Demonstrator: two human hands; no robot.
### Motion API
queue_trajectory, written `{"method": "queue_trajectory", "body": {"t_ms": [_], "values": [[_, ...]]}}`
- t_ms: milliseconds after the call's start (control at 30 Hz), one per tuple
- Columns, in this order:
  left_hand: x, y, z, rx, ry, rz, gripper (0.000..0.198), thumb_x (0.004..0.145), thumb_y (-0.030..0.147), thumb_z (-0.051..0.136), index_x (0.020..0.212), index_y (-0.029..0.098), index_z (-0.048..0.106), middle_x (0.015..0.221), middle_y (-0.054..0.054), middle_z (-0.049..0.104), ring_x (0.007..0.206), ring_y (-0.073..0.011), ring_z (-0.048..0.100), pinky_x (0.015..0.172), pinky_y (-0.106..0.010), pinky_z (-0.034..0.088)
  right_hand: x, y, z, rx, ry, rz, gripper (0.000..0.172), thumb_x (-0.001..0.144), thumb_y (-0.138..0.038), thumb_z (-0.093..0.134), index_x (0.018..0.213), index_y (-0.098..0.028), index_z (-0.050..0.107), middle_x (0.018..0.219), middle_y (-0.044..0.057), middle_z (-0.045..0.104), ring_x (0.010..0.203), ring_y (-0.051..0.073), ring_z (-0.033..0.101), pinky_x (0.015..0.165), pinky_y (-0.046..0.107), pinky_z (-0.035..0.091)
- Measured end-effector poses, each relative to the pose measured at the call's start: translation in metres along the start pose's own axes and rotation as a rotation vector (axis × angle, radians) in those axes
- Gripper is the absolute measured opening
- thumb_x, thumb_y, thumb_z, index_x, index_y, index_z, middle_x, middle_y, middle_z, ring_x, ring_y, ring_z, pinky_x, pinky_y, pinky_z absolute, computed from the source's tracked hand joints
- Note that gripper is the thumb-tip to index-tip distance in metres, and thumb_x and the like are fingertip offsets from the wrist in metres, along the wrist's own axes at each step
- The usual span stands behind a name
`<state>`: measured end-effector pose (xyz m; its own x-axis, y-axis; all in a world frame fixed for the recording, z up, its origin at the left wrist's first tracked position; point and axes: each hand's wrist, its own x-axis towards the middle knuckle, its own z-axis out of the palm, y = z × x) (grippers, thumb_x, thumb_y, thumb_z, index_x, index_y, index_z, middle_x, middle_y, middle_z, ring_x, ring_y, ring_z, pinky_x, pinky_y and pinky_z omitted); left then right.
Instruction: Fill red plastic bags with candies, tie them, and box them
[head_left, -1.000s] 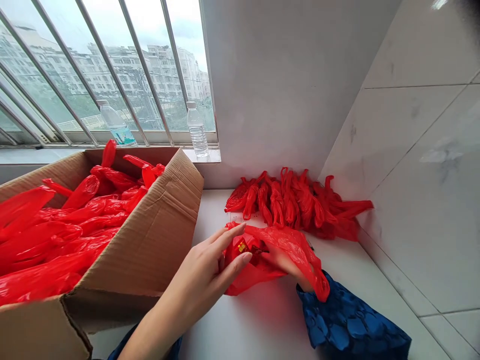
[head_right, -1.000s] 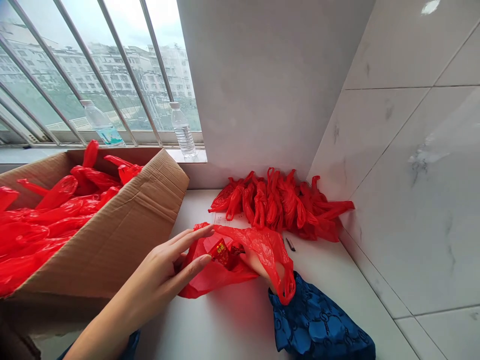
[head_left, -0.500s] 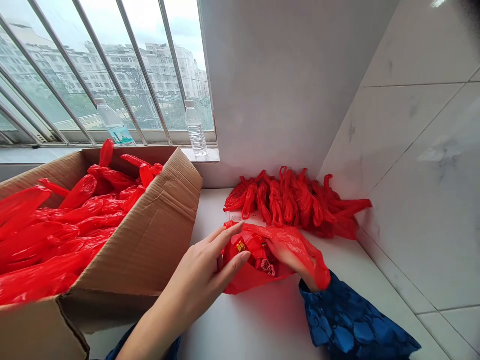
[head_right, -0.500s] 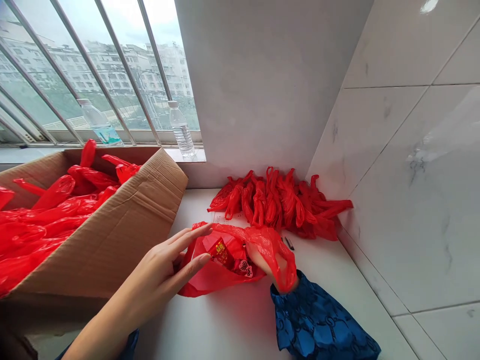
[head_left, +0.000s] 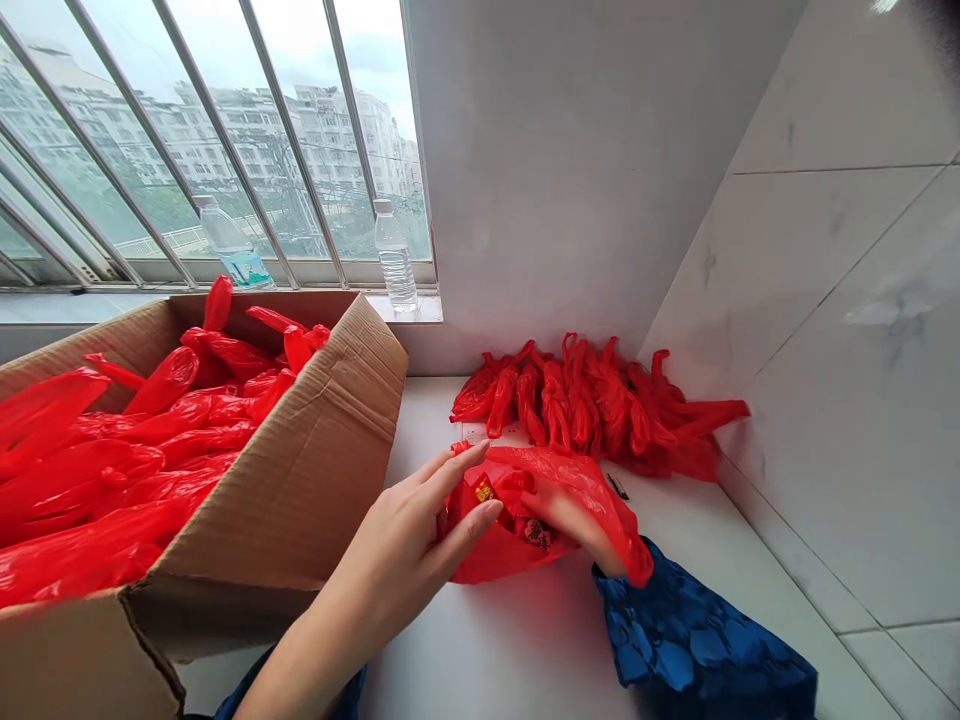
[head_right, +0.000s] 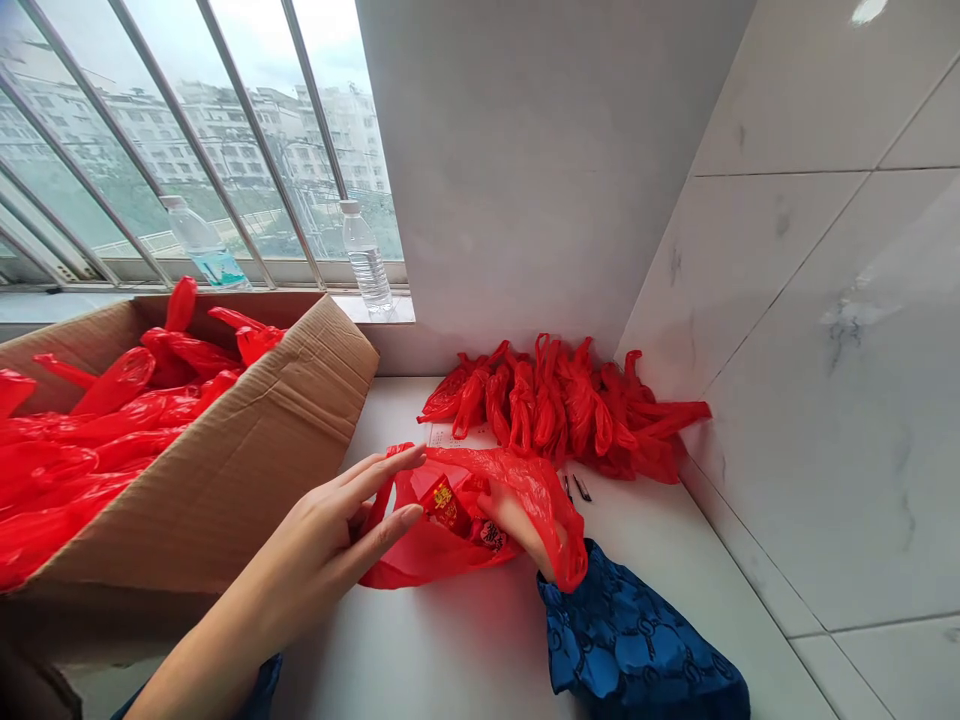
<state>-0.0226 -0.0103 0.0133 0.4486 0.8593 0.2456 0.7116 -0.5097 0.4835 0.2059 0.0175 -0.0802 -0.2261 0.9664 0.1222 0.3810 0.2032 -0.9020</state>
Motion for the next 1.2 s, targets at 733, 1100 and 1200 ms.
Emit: {"method": "queue_trajectory", "body": {"t_ms": [733, 1100, 1200], "values": [[0.019, -0.016, 0.023, -0.031, -0.043, -0.047, 0.028, 0.103, 0.036, 0.043, 0.087, 0.022, 0.06, 0.083, 0.001, 0.069, 0.074, -0.0159, 0.06, 0.066, -0.026, 0.038, -0.001, -0.045, -0.023, 0.336, -0.358, 0.013, 0.023, 0.082, -0.036, 0.077, 0.075, -0.016, 0.066, 0.067, -0.004, 0.054, 0.063, 0.011, 0.046, 0.057, 0.024, 0.034], [0.018, -0.009, 0.018, -0.187, -0.005, -0.068, 0.026, 0.1, 0.036, 0.051, 0.086, 0.02, 0.066, 0.079, 0.002, 0.07, 0.069, -0.013, 0.057, 0.063, -0.023, 0.039, -0.001, -0.041, -0.029, 0.387, -0.378, -0.012, 0.015, 0.084, -0.031, 0.074, 0.082, -0.017, 0.071, 0.071, -0.002, 0.059, 0.066, 0.013, 0.052, 0.062, 0.025, 0.04], [0.014, -0.005, 0.009, -0.148, 0.019, -0.053, 0.025, 0.101, 0.037, 0.051, 0.096, 0.022, 0.07, 0.089, 0.001, 0.073, 0.075, -0.0129, 0.061, 0.065, -0.023, 0.04, -0.005, -0.035, -0.035, -0.011, -0.29, -0.054, 0.015, 0.089, -0.021, 0.06, 0.077, -0.018, 0.068, 0.073, -0.001, 0.062, 0.068, 0.015, 0.055, 0.062, 0.026, 0.039]]}}
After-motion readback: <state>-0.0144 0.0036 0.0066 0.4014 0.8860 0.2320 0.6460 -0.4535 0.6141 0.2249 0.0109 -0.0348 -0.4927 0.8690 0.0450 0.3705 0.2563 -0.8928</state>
